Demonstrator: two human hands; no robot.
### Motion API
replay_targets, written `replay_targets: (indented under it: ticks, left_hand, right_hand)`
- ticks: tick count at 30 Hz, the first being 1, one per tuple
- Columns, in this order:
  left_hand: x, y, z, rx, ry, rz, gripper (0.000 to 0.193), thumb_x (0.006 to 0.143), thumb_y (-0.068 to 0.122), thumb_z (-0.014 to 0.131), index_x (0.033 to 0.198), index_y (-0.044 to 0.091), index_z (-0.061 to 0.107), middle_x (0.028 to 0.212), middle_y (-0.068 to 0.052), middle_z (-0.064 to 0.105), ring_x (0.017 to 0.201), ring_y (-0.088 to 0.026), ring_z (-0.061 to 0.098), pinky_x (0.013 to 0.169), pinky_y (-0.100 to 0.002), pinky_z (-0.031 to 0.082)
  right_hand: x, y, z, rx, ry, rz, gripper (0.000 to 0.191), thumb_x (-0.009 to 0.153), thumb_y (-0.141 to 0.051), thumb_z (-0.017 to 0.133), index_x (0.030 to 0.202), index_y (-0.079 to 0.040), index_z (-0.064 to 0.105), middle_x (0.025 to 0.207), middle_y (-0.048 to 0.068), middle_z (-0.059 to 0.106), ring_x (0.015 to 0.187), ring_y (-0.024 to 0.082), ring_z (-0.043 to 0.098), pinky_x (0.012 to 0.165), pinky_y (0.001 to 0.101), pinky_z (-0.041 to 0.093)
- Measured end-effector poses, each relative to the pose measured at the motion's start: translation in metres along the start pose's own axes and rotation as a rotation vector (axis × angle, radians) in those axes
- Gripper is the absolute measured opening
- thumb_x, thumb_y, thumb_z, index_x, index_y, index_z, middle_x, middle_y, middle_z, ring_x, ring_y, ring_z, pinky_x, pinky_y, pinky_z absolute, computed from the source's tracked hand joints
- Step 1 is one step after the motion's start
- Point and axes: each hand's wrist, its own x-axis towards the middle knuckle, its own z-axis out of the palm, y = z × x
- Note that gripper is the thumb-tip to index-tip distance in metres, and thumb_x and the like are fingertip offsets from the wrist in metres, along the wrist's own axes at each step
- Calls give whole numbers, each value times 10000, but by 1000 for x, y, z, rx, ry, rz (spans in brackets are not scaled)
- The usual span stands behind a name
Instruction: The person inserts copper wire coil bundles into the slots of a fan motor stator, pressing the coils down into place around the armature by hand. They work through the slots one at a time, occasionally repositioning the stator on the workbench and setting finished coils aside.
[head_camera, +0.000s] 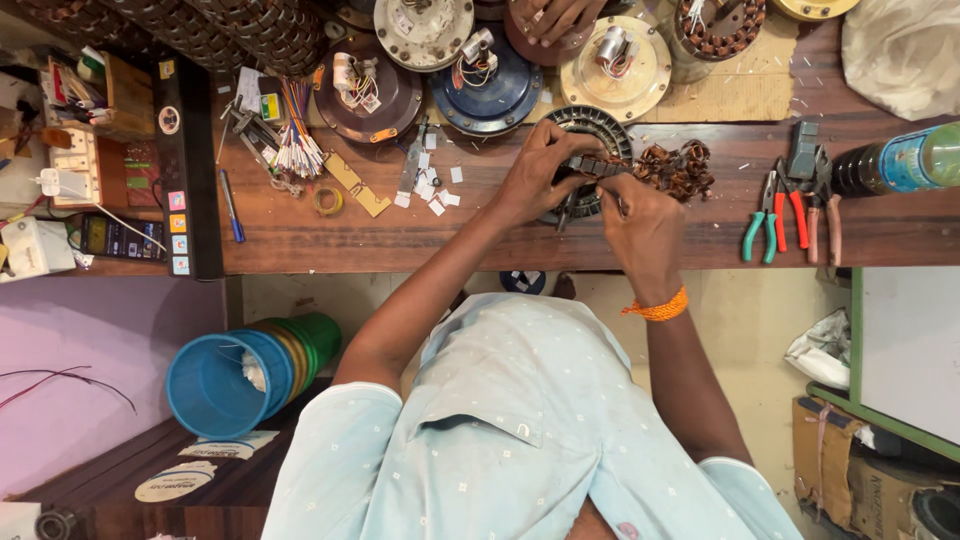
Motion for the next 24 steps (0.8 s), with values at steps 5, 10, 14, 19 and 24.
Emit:
replay_targets:
  ticks: [5, 10, 14, 19, 24]
  left_hand:
    - [-1, -9, -7, -24, -14, 98, 613, 815, 66, 842, 1352, 153, 560, 1188, 29, 720, 1030, -236, 531, 991, -390, 468]
    - [-7, -15, -6, -56, -63, 43, 737, 827, 2, 814, 1473, 161, 497, 1230, 33, 721, 1010, -241, 520, 978, -380, 467]
    - [-14, -13, 6, -61, 54, -39, 702, 861, -12, 820, 1458, 201, 519, 1126, -20, 606, 1031, -244, 540, 972, -355, 490]
    - [-15, -21, -6, -124, -7, 148, 679, 884, -69, 741, 1456, 179, 474, 1369, -50, 599, 1209, -289, 558, 1074, -408, 476]
    - [-20, -27, -23, 33, -82, 329, 499, 924, 6, 760, 1325, 239, 578, 1451, -43, 541, 1312, -284, 543, 1101, -425, 480]
  right_hand:
    - [-18, 10, 34, 12, 185, -80, 92, 956, 12, 748, 1039, -27, 740, 955, 127, 758, 767, 248, 750, 666, 342, 570]
    - [-33, 31, 64, -111, 306, -128, 163, 905, 50, 769, 1057, -8, 756, 905, 134, 755, 715, 259, 730, 617, 345, 552]
    - [-35, 37, 85, -139, 331, -110, 190, 873, 82, 766, 1051, 18, 766, 846, 141, 745, 656, 259, 708, 573, 356, 535]
    - [-37, 32, 98, 61, 399, -103, 204, 908, 97, 687, 1094, 28, 734, 953, 163, 754, 773, 252, 745, 659, 336, 574]
    - [-37, 18, 106, 219, 367, 98, 111, 932, 45, 744, 1042, 38, 756, 826, 148, 739, 618, 207, 662, 582, 330, 512]
